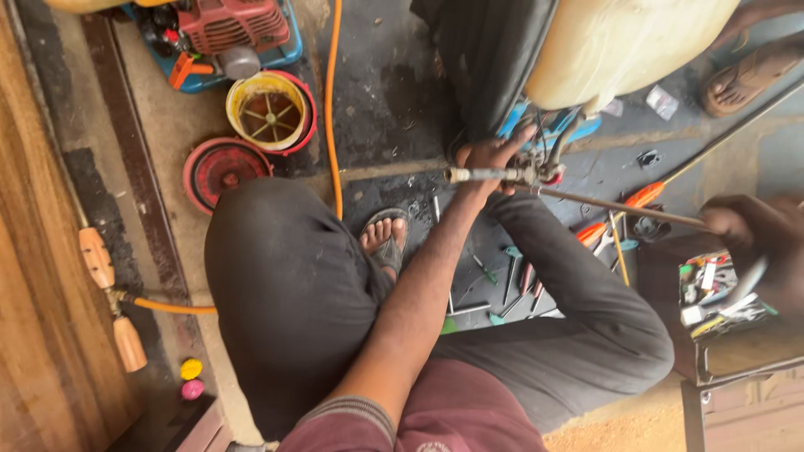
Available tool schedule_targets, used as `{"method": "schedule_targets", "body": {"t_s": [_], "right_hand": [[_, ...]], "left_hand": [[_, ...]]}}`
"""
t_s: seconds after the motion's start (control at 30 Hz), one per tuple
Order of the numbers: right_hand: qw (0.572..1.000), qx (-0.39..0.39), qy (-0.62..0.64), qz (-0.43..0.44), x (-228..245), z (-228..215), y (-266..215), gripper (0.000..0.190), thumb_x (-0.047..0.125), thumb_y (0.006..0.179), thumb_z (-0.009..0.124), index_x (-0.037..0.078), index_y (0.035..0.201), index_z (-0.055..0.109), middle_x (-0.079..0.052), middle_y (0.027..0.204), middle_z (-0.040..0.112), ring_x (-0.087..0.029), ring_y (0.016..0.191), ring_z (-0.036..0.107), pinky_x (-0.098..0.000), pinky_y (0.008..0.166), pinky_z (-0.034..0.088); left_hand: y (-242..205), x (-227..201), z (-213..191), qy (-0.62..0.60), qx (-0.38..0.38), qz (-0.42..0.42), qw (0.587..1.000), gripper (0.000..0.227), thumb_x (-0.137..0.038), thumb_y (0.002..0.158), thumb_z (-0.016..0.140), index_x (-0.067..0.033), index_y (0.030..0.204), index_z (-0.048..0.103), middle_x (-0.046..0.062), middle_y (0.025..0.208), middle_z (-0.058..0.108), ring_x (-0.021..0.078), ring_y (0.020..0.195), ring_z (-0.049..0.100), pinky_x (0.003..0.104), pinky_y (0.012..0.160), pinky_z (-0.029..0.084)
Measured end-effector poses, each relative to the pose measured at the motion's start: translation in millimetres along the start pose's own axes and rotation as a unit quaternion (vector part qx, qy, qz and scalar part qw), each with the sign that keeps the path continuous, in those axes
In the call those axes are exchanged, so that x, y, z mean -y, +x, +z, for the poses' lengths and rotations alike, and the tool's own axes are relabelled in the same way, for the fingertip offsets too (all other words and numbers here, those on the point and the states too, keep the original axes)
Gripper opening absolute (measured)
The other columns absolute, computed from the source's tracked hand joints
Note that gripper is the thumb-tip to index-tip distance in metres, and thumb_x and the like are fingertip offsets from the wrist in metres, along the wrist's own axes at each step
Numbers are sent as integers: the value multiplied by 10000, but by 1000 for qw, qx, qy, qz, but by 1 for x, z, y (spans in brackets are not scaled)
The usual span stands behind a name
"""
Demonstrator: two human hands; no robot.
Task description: The person sits on the floor and repairs a piece of machinery, likely a pump or engine. They clean a small metal component with a cloth, insert a white ring into it, and then use a screwdriver and wrench to tighten the component onto the machine. Finally, they apply a red sealant to the connection.
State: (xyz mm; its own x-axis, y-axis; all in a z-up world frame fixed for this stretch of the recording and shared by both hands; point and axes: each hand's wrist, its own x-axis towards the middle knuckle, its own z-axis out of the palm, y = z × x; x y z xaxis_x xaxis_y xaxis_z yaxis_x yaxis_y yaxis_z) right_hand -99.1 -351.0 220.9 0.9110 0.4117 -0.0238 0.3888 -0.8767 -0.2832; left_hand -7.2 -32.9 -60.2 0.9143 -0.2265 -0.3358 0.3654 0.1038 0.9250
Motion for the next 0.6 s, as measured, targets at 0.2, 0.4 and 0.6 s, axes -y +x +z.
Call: {"method": "schedule_targets", "body": {"t_s": [0.2,0.4,0.6], "right_hand": [[891,-346,214,201,-18,60,25,624,466,988,503,-88,1264,580,-206,984,651,-391,876,660,-558,914,519],[834,-468,258,139,16,85,119,675,531,1012,407,-95,1190,583,-216,959,627,-409,859,635,-574,898,511],[828,-519,171,124,75,97,103,755,596,1036,310,-102,1116,586,-227,934,603,-428,841,610,-591,882,503]], "left_hand": [[4,23,19,-99,0,-85,991,665,-650,886,689,9,806,710,80,662,666,183,499,628,324,404,523],[29,16,18,67,-67,156,983,583,-653,956,612,-98,878,774,82,647,665,156,545,640,321,531,467],[-6,21,14,-52,-28,71,996,673,-643,974,588,-35,699,675,60,551,624,154,435,623,304,434,476]]}}
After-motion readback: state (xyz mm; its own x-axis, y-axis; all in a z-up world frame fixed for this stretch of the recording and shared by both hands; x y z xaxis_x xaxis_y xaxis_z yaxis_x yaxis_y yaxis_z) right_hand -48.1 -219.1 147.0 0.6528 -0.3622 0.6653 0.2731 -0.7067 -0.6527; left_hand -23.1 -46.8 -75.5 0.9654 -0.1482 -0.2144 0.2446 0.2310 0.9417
